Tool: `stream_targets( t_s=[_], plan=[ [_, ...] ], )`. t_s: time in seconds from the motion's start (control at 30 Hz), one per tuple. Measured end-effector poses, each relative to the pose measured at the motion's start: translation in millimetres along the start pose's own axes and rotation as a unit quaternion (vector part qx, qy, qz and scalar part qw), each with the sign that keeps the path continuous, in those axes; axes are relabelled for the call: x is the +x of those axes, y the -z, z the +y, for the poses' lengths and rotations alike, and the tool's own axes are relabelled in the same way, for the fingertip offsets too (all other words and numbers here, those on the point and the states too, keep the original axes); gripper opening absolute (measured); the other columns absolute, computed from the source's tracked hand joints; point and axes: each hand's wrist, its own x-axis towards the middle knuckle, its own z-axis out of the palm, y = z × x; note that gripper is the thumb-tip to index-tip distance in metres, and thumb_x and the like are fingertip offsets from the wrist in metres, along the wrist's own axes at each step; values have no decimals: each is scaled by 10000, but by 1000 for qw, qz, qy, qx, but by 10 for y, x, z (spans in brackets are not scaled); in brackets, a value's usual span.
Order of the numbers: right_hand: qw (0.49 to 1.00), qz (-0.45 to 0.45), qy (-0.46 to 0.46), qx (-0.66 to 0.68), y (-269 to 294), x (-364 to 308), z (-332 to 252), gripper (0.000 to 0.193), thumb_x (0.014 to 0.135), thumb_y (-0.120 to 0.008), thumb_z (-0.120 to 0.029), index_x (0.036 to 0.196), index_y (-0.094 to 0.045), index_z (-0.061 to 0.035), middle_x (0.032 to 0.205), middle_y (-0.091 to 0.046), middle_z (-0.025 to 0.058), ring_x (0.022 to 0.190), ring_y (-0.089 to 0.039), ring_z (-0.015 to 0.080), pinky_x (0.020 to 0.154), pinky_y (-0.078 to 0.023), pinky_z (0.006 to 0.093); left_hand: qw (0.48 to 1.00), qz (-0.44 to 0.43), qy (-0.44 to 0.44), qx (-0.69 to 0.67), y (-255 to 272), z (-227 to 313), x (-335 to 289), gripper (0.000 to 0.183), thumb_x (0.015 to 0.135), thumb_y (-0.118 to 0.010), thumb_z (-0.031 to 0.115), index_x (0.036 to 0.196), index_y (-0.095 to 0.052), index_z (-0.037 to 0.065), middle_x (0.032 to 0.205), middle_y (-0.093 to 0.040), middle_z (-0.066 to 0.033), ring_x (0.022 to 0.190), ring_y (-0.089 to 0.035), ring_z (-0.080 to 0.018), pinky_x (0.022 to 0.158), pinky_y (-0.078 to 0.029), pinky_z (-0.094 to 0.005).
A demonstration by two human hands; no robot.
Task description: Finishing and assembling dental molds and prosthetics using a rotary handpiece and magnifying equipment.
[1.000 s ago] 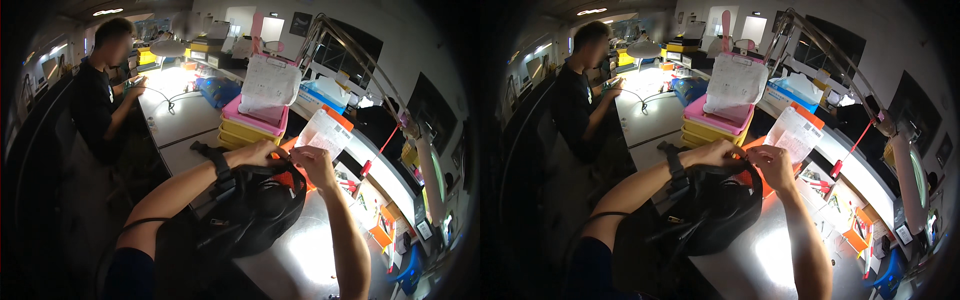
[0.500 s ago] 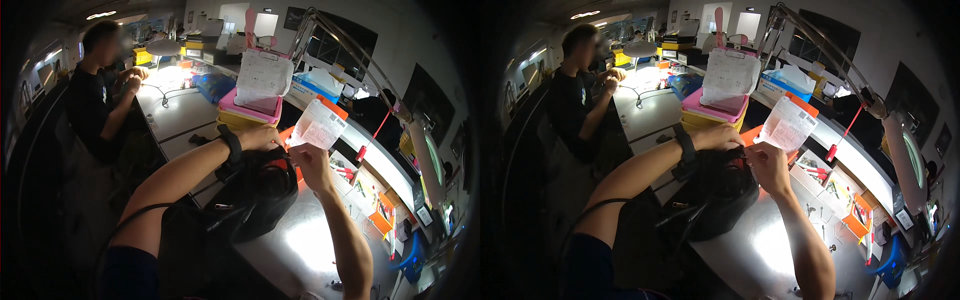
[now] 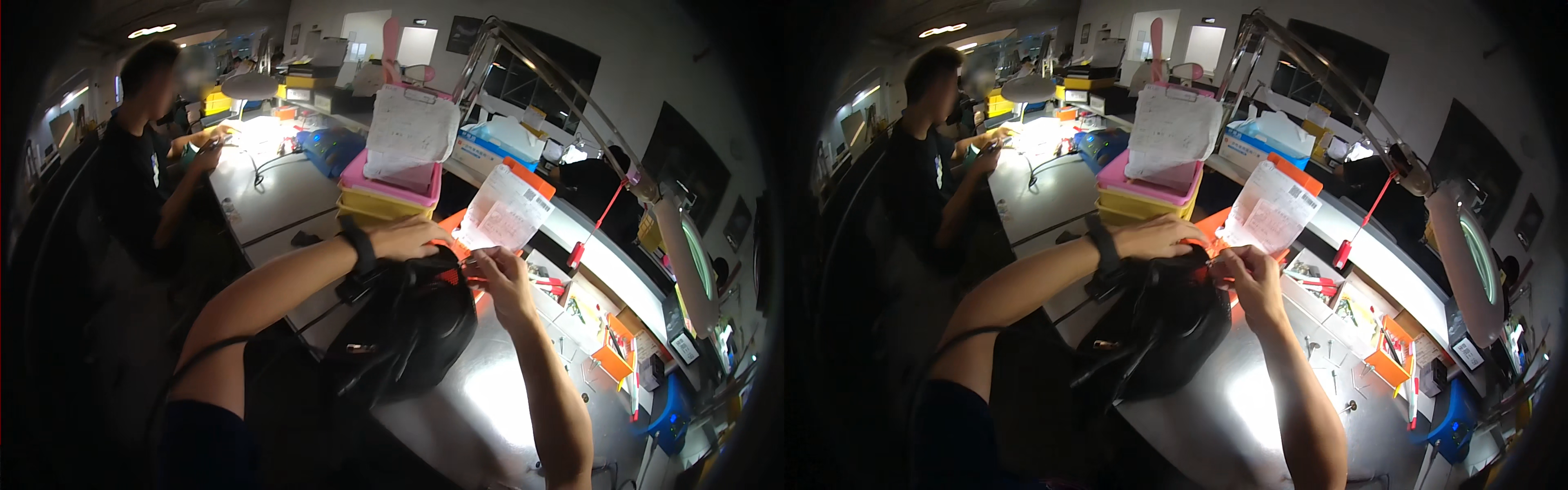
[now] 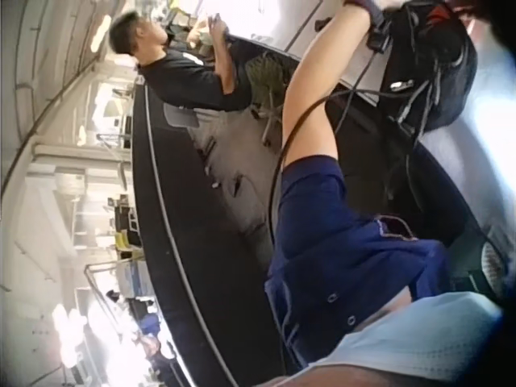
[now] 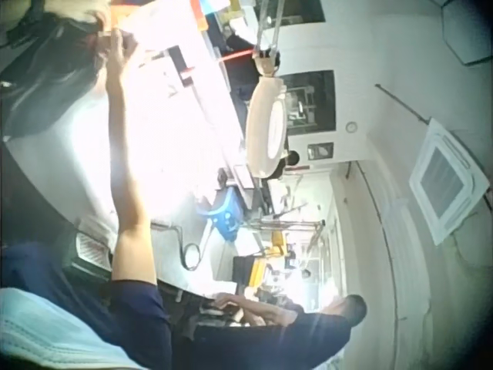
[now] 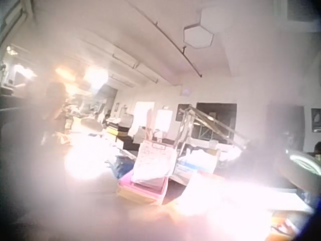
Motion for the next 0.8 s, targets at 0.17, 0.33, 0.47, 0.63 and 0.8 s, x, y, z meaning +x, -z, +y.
stream_targets(
  t_s=[0.17,0.33,0.47,0.63,0.8],
  plan=[
    [997,-49,-12,-65,-111,46,74,205,927,-598,-181,947,-619,22,818,-648,62,722,-603,105,630,-484,243,965,-86,112,-219,44,137,-36,215,818,-585,94,1005,-684,55,816,-676,-122,707,-650,-272,666,-495,-329],
    [977,-79,76,-185,-178,-84,-175,211,893,-629,-161,897,-643,50,704,-658,90,652,-623,129,612,-477,265,982,-128,29,-134,-6,35,91,191,813,-554,62,966,-661,24,829,-671,-137,760,-657,-292,694,-492,-347],
    [980,-90,68,-165,-263,-297,-267,162,892,-608,-106,912,-632,53,724,-662,99,681,-654,158,617,-495,269,986,-100,30,-130,19,33,88,155,803,-541,56,905,-649,10,828,-662,-153,765,-655,-309,696,-488,-361],
    [985,-56,52,-152,-255,-347,-331,152,897,-597,-89,897,-619,62,710,-652,104,648,-639,150,619,-499,265,987,-115,49,-101,109,100,192,157,813,-537,49,906,-656,8,786,-654,-170,740,-652,-315,675,-482,-365],
    [990,-38,53,-123,-198,-344,-125,151,905,-582,-83,869,-600,62,683,-645,100,638,-630,143,611,-497,269,991,-117,42,-49,9,70,180,174,817,-528,54,919,-665,20,797,-663,-166,749,-650,-326,683,-489,-375]
  ],
)
